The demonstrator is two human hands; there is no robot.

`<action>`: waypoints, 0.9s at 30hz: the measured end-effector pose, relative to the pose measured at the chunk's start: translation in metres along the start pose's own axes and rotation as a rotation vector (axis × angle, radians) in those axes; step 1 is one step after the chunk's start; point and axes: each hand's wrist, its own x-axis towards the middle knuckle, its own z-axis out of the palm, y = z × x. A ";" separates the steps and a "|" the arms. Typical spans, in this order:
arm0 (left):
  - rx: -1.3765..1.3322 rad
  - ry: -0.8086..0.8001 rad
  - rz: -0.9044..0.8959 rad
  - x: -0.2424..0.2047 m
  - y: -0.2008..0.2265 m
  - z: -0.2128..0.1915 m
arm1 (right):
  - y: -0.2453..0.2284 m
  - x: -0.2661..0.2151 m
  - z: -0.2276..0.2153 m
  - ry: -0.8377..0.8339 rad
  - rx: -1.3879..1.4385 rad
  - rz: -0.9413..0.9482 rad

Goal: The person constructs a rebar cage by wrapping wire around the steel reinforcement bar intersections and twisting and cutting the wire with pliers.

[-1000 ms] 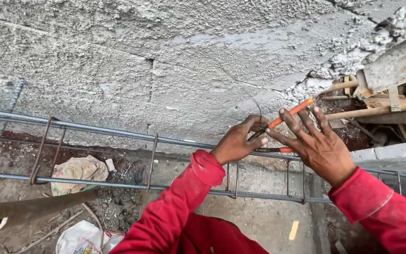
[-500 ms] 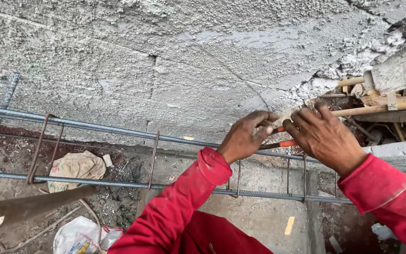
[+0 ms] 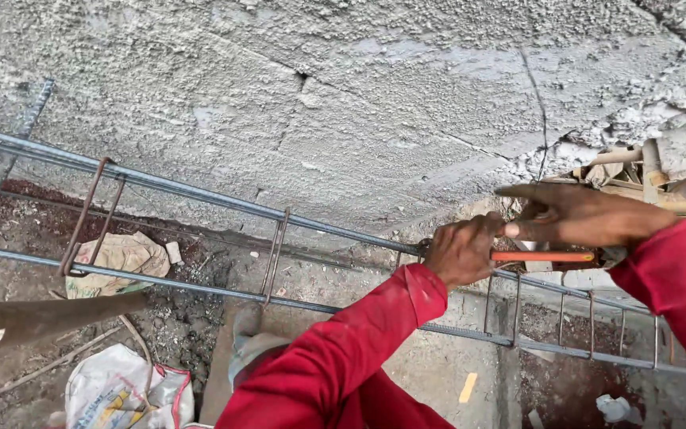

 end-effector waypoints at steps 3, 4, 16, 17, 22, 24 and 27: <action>-0.098 -0.027 0.038 0.006 -0.012 -0.002 | 0.015 -0.021 0.016 0.285 0.323 -0.331; -0.126 -0.026 0.056 0.005 -0.015 -0.004 | 0.017 -0.030 0.028 0.376 0.498 -0.391; -0.145 -0.055 0.131 -0.013 0.001 -0.043 | -0.052 -0.021 0.149 1.139 1.402 -0.820; -0.169 -0.052 0.141 -0.016 0.002 -0.044 | -0.053 -0.018 0.154 1.208 1.375 -0.705; -0.226 -0.041 0.212 -0.022 -0.001 -0.055 | -0.065 0.003 0.175 1.292 1.469 -0.992; -0.233 -0.042 0.222 -0.022 0.001 -0.056 | -0.065 0.003 0.178 1.315 1.438 -1.027; -0.214 -0.036 0.240 -0.018 0.009 -0.061 | -0.063 0.003 0.174 1.347 1.515 -1.025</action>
